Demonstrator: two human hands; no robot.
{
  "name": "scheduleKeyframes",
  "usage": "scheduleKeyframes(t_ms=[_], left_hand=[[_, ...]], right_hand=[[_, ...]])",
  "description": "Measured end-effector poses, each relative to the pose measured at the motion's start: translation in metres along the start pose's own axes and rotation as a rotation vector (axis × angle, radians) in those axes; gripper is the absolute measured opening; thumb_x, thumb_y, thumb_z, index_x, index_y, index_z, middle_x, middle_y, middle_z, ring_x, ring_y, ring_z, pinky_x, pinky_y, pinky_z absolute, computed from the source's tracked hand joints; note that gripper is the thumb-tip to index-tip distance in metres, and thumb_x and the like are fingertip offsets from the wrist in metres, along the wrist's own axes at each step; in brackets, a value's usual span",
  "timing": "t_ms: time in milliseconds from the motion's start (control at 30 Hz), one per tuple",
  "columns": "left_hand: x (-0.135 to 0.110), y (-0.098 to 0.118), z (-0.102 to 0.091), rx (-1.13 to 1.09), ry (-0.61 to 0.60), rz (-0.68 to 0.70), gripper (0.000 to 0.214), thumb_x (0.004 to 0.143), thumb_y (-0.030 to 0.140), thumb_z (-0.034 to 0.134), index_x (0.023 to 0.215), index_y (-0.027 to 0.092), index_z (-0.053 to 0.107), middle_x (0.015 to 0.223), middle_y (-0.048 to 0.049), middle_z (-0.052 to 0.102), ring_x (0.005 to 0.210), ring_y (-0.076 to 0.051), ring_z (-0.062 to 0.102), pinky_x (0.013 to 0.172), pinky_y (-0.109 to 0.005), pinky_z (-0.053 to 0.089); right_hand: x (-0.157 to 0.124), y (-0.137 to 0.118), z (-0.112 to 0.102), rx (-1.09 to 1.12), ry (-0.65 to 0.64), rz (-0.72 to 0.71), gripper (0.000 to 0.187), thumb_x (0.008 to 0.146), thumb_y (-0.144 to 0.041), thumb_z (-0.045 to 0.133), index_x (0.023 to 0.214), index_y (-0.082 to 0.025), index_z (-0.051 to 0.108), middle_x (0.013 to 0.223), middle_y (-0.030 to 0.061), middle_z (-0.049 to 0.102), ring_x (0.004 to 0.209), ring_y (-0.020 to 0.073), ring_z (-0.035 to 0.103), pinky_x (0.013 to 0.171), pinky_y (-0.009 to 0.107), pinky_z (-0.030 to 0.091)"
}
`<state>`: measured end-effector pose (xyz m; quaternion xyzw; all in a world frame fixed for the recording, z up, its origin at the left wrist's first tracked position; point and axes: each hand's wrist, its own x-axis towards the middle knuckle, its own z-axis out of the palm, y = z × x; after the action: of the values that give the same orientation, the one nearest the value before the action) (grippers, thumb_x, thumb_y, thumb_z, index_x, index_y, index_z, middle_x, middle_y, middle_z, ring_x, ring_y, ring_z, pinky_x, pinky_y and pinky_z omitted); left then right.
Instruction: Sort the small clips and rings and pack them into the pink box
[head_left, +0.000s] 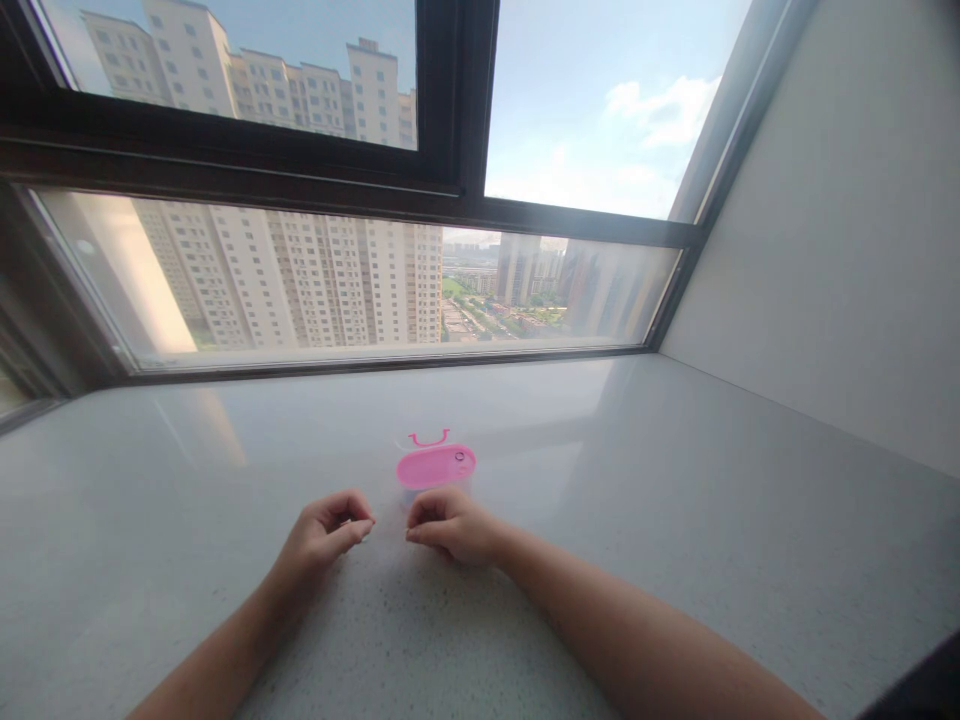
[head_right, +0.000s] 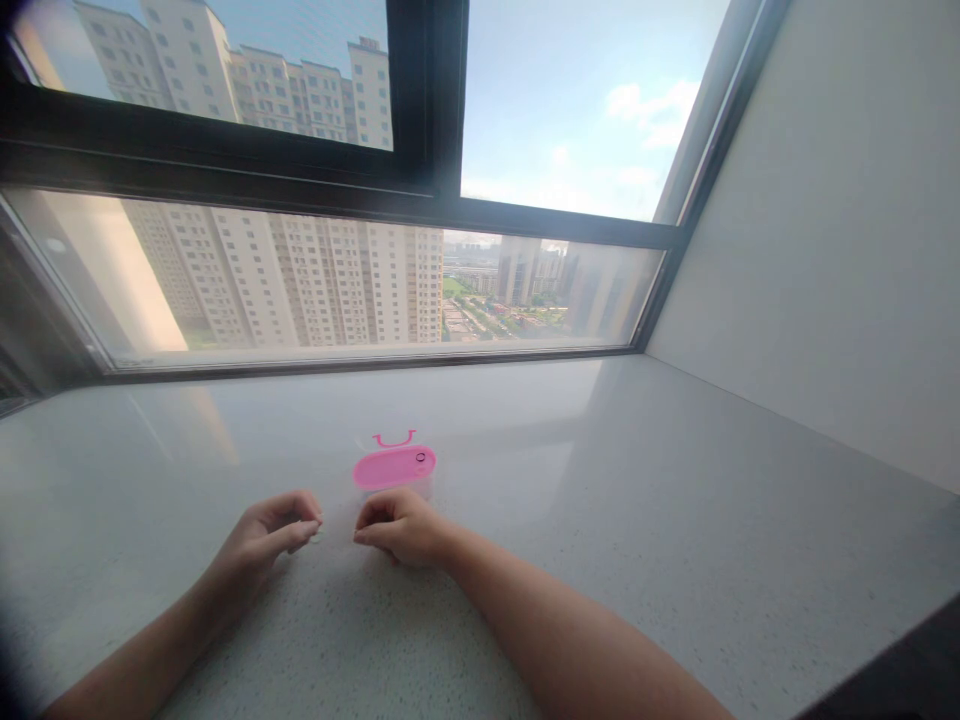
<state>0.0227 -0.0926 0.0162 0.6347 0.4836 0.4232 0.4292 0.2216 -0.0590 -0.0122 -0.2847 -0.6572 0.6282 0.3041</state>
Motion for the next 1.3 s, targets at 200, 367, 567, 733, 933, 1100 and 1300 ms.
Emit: scheduleKeyframes(t_ms=[200, 367, 567, 733, 933, 1100, 1300], left_hand=[[0.0004, 0.0012, -0.0002, 0.019, 0.007, 0.012, 0.014, 0.067, 0.030, 0.055, 0.062, 0.016, 0.052, 0.055, 0.0052, 0.042, 0.054, -0.010, 0.035, 0.053, -0.023, 0.027], [0.0027, 0.0005, -0.0017, 0.063, -0.009, 0.028, 0.016, 0.066, 0.032, 0.056, 0.061, 0.017, 0.052, 0.058, 0.0038, 0.046, 0.058, -0.012, 0.040, 0.055, -0.023, 0.031], [0.0033, -0.0001, -0.0027, 0.087, -0.013, 0.034, 0.015, 0.066, 0.032, 0.056, 0.061, 0.017, 0.053, 0.058, 0.0033, 0.048, 0.058, -0.013, 0.042, 0.055, -0.023, 0.032], [0.0028, 0.0021, -0.0022, 0.099, -0.006, 0.036, 0.015, 0.065, 0.031, 0.056, 0.060, 0.017, 0.054, 0.058, 0.0029, 0.050, 0.058, -0.013, 0.044, 0.055, -0.023, 0.033], [0.0043, -0.0005, -0.0029, 0.101, -0.038, 0.056, 0.015, 0.066, 0.030, 0.055, 0.059, 0.017, 0.053, 0.058, 0.0024, 0.050, 0.059, -0.014, 0.046, 0.055, -0.023, 0.035], [0.0043, -0.0026, -0.0026, 0.100, -0.043, 0.068, 0.015, 0.067, 0.030, 0.056, 0.060, 0.017, 0.053, 0.059, 0.0026, 0.051, 0.058, -0.013, 0.047, 0.055, -0.023, 0.036], [0.0020, -0.0004, -0.0012, 0.110, -0.021, 0.060, 0.016, 0.068, 0.030, 0.057, 0.060, 0.016, 0.055, 0.060, 0.0022, 0.054, 0.058, -0.013, 0.049, 0.056, -0.022, 0.037]], right_hand=[[0.0011, 0.0033, -0.0014, 0.021, -0.005, -0.002, 0.007, 0.068, -0.017, 0.060, 0.068, -0.015, 0.053, 0.044, -0.0089, 0.039, 0.032, 0.0048, 0.034, 0.029, 0.016, 0.029], [0.0005, 0.0002, -0.0010, -0.002, -0.004, 0.006, 0.006, 0.068, -0.016, 0.059, 0.067, -0.014, 0.054, 0.045, -0.0087, 0.041, 0.032, 0.0041, 0.035, 0.029, 0.015, 0.028], [0.0001, -0.0016, -0.0007, -0.024, -0.002, 0.016, 0.006, 0.067, -0.016, 0.059, 0.067, -0.014, 0.054, 0.047, -0.0082, 0.043, 0.033, 0.0035, 0.036, 0.031, 0.015, 0.027], [0.0008, -0.0003, -0.0013, -0.028, -0.002, 0.021, 0.005, 0.067, -0.015, 0.059, 0.066, -0.014, 0.054, 0.046, -0.0085, 0.042, 0.033, 0.0034, 0.035, 0.031, 0.014, 0.027], [0.0008, -0.0014, -0.0007, -0.030, 0.001, 0.006, 0.005, 0.067, -0.015, 0.059, 0.065, -0.014, 0.054, 0.045, -0.0084, 0.041, 0.032, 0.0037, 0.035, 0.030, 0.014, 0.027], [0.0003, -0.0028, -0.0003, -0.037, -0.001, 0.009, 0.006, 0.068, -0.015, 0.059, 0.066, -0.013, 0.054, 0.048, -0.0080, 0.043, 0.033, 0.0034, 0.036, 0.031, 0.015, 0.029], [0.0004, -0.0038, 0.0005, -0.054, 0.017, 0.024, 0.007, 0.068, -0.016, 0.060, 0.067, -0.014, 0.053, 0.049, -0.0080, 0.044, 0.034, 0.0027, 0.036, 0.031, 0.014, 0.028]])
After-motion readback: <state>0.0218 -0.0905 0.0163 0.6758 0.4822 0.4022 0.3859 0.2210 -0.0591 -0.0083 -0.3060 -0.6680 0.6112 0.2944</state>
